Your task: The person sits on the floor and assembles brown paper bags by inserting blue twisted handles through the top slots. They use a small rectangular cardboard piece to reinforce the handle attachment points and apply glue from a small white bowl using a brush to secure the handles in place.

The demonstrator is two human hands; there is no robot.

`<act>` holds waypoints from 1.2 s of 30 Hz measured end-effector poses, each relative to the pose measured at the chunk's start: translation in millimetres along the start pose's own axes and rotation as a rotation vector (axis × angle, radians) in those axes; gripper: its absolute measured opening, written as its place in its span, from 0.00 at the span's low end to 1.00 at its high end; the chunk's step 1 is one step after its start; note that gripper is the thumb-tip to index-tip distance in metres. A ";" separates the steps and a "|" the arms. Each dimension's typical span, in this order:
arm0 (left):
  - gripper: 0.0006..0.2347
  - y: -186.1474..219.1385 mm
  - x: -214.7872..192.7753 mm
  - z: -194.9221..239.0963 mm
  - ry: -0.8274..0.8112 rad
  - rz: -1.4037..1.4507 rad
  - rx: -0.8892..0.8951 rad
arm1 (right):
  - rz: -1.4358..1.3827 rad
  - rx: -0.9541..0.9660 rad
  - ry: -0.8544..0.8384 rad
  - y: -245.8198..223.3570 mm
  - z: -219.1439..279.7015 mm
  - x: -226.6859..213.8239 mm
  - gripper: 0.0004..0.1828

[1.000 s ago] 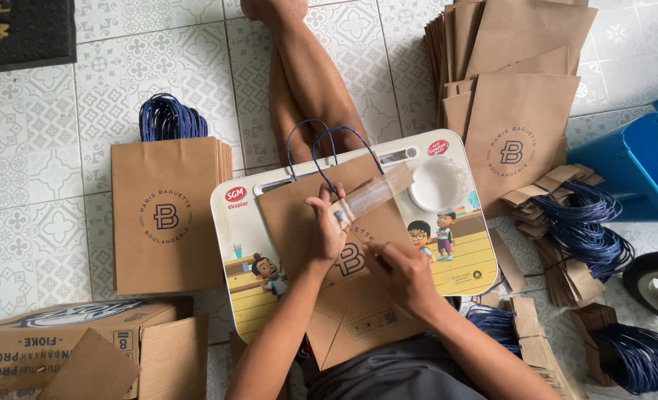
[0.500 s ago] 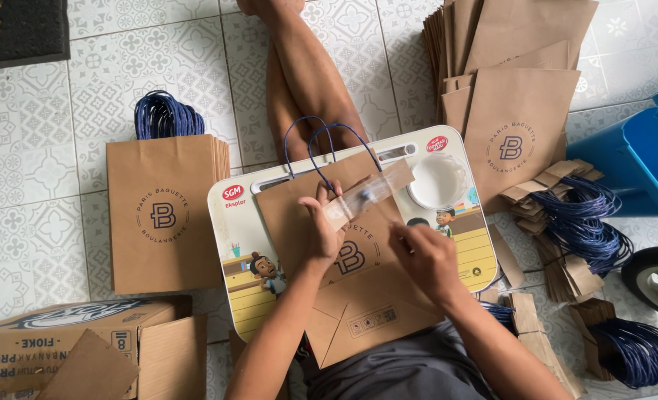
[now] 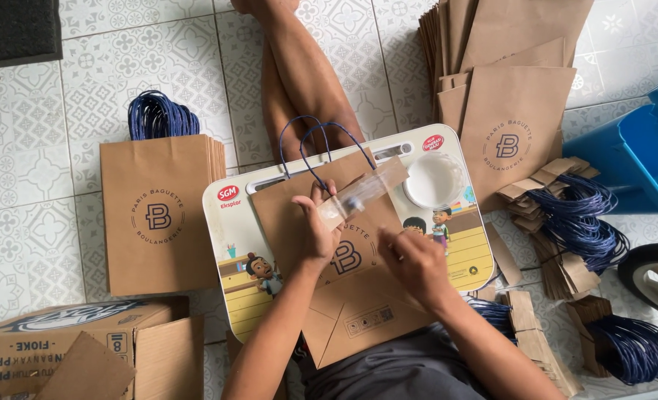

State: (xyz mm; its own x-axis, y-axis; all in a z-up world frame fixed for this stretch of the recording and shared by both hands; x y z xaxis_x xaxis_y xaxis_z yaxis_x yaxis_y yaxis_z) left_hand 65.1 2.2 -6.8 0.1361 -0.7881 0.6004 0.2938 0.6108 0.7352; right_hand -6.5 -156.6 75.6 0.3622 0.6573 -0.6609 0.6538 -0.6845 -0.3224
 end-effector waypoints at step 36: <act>0.32 29.8 46.5 65.1 -0.275 -0.008 -0.126 | 0.367 0.285 -0.116 85.8 4.5 -113.7 0.25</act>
State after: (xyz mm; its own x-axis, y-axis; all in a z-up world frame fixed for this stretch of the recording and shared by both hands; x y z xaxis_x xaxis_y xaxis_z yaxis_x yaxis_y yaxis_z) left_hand 18.7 -11.2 63.4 -0.1233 -0.7320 0.6701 0.4113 0.5768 0.7057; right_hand 5.4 -291.5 120.0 0.4482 0.3275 -0.8317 0.2824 -0.9347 -0.2159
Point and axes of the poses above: each hand's wrist, its own z-axis away from the middle knuckle, its own x-axis out of the palm, y = z × x, the point moved 7 cm from there along -z, towards the middle knuckle, and after that the axes turned 10 degrees about -x, right-handed, at the moved point
